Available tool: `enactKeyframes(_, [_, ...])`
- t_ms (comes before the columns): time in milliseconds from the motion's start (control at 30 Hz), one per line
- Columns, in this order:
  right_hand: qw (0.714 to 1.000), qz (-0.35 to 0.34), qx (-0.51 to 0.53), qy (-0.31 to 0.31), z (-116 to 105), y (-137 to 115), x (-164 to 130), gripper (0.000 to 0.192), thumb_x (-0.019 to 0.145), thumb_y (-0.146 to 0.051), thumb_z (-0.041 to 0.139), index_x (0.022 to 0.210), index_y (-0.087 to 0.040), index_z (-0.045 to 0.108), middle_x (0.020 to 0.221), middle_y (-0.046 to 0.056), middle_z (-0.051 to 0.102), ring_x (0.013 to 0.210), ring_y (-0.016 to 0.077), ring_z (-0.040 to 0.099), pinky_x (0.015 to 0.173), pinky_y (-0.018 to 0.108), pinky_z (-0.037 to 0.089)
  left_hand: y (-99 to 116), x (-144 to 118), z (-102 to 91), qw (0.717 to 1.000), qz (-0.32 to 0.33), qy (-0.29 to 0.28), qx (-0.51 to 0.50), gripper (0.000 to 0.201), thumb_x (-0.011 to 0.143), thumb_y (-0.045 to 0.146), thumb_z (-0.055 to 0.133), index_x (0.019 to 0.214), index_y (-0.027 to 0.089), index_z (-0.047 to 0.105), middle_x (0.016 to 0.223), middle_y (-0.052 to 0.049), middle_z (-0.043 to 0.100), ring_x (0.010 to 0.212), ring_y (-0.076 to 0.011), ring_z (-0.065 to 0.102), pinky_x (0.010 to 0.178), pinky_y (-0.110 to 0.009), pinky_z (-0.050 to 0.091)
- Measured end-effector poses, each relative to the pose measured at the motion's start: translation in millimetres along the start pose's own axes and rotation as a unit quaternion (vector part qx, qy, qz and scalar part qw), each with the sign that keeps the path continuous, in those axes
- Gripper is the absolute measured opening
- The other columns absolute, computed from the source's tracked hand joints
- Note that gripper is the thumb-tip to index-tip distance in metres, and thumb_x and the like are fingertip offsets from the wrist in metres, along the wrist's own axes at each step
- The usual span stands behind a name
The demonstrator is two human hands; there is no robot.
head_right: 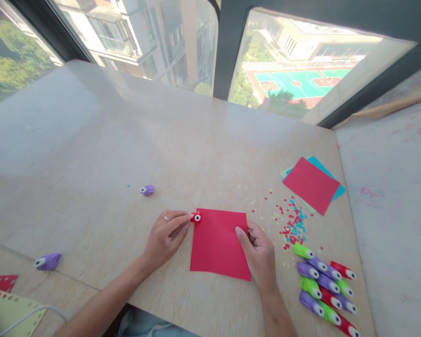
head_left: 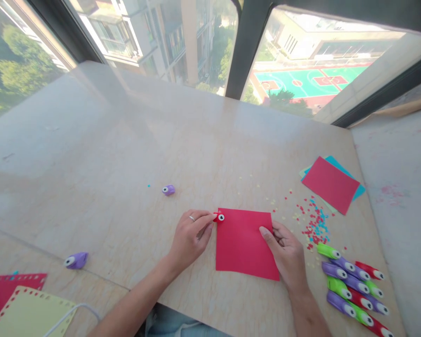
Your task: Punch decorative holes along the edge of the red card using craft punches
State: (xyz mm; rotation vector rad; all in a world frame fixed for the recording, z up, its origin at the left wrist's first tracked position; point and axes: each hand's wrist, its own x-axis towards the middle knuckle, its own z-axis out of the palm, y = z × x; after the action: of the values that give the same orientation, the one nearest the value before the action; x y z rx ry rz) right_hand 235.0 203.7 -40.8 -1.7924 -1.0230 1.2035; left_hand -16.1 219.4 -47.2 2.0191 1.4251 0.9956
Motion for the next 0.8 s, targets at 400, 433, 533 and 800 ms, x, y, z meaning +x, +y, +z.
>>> enactKeyframes(400, [0.997, -0.058, 0.026, -0.044, 3, 0, 2, 0.045, 0.08, -0.051, 0.067, 0.11, -0.017, 0.065, 0.096, 0.008, 0.073, 0.087, 0.0261, 0.069, 0.075, 0.037, 0.056, 5, -8, 3.9, 0.999, -0.021, 0.025, 0.006, 0.02, 0.091, 0.017, 0.053, 0.106, 0.018, 0.066, 0.102, -0.009, 0.07, 0.095, -0.0191, 0.063, 0.086, -0.037, 0.048])
enactKeyframes(433, [0.996, -0.058, 0.031, -0.053, 3, -1, 2, 0.046, 0.08, -0.051, 0.067, 0.11, -0.017, 0.064, 0.098, 0.009, 0.073, 0.088, 0.0268, 0.069, 0.076, 0.037, 0.057, 6, -9, 4.2, 0.999, -0.03, 0.03, 0.008, 0.019, 0.092, 0.018, 0.052, 0.105, 0.018, 0.066, 0.101, -0.008, 0.071, 0.094, -0.019, 0.063, 0.086, -0.037, 0.048])
enactKeyframes(533, [0.994, -0.065, 0.044, -0.079, 2, -5, 3, 0.048, 0.079, -0.052, 0.067, 0.111, -0.016, 0.063, 0.1, 0.011, 0.073, 0.09, 0.0283, 0.07, 0.076, 0.039, 0.057, 9, -12, 5.1, 0.997, -0.054, 0.045, 0.013, 0.018, 0.094, 0.022, 0.052, 0.101, 0.018, 0.067, 0.098, -0.008, 0.071, 0.092, -0.0188, 0.063, 0.084, -0.036, 0.048])
enactKeyframes(800, [0.99, -0.095, 0.041, -0.099, -1, -1, 7, 0.051, 0.079, -0.053, 0.066, 0.112, -0.016, 0.062, 0.101, 0.011, 0.073, 0.094, 0.0296, 0.07, 0.079, 0.042, 0.057, 15, -24, 7.7, 0.994, -0.084, 0.071, 0.022, 0.02, 0.093, 0.025, 0.05, 0.095, 0.018, 0.069, 0.093, -0.008, 0.072, 0.088, -0.0192, 0.063, 0.082, -0.035, 0.049])
